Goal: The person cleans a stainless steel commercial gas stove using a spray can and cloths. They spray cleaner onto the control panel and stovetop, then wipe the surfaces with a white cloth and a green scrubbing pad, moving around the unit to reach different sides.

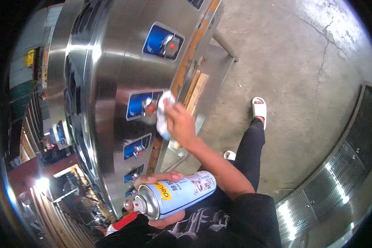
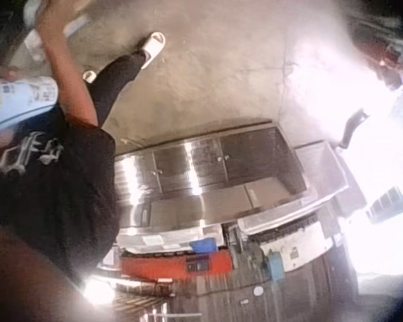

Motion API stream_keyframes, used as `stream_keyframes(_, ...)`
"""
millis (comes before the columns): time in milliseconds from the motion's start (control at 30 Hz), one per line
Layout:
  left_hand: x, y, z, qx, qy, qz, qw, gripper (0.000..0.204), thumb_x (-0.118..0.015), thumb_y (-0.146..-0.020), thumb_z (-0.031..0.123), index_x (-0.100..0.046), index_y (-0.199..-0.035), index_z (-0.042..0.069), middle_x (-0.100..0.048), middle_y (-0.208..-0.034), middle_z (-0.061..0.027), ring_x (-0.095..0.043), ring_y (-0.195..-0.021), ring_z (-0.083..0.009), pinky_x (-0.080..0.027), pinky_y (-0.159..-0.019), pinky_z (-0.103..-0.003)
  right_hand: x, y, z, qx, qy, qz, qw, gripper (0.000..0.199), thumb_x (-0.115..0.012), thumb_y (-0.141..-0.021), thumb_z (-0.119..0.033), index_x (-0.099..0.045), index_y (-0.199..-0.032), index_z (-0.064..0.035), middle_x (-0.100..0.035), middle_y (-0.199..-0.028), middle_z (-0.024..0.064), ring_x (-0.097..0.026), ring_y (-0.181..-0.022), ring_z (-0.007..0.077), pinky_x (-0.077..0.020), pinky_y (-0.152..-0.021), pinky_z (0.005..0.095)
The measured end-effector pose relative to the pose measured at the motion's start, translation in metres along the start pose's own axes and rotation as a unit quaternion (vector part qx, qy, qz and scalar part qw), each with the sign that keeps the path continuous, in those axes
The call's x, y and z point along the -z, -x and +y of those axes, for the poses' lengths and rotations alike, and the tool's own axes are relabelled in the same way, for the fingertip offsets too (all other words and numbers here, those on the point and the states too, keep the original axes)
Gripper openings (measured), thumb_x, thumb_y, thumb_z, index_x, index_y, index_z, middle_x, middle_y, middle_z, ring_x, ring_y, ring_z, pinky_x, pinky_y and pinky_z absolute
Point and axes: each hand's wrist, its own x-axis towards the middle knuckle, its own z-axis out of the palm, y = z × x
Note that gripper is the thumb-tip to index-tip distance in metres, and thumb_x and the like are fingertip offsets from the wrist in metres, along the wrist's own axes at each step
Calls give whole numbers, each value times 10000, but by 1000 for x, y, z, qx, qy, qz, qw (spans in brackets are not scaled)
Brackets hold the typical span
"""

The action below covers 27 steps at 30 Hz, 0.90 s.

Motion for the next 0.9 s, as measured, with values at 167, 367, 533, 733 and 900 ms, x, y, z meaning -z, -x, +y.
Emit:
stream_keyframes(167,50,62,8,-2,-2,-2,1000,669,-553,-905,522,-316,-1430,180,-494,-1148,-263,-646,-725,-321,-578,-685,-385,-29,-26,39,-11,-27,127,991,296,-649,-909,-19,-712,-1198,-39,-689,-943,155,-675,-849,293,-521,-774,351)
stream_keyframes(367,76,101,-8,-17,-3,33,999,684,-598,-901,451,-282,-1457,208,-443,-1232,-301,-656,-759,-347,-587,-675,-410,-74,79,30,-75,-74,77,992,256,-670,-918,-21,-706,-1171,-8,-677,-926,135,-663,-825,240,-494,-749,315)
stream_keyframes(533,81,134,-7,-9,32,74,997,715,-636,-898,392,-253,-1479,232,-400,-1303,-333,-665,-787,-369,-594,-666,-430,-88,173,2,-129,-69,-37,988,223,-650,-927,13,-677,-1147,41,-670,-947,127,-647,-894,191,-489,-803,286)
stream_keyframes(733,73,162,-33,-135,-149,167,965,759,-650,-910,408,-173,-1499,361,-422,-1273,-273,-682,-854,-412,-600,-695,-470,-111,285,-20,-140,-107,-101,979,240,-659,-911,23,-690,-1149,21,-671,-977,142,-665,-885,214,-515,-805,310)
stream_keyframes(900,87,190,-31,-158,-165,267,936,708,-562,-962,492,-145,-1517,351,-427,-1269,-270,-686,-802,-397,-600,-646,-461,-146,370,-55,-156,-116,-193,962,311,-666,-904,-1,-695,-1213,-30,-684,-1052,147,-690,-890,275,-541,-793,337)
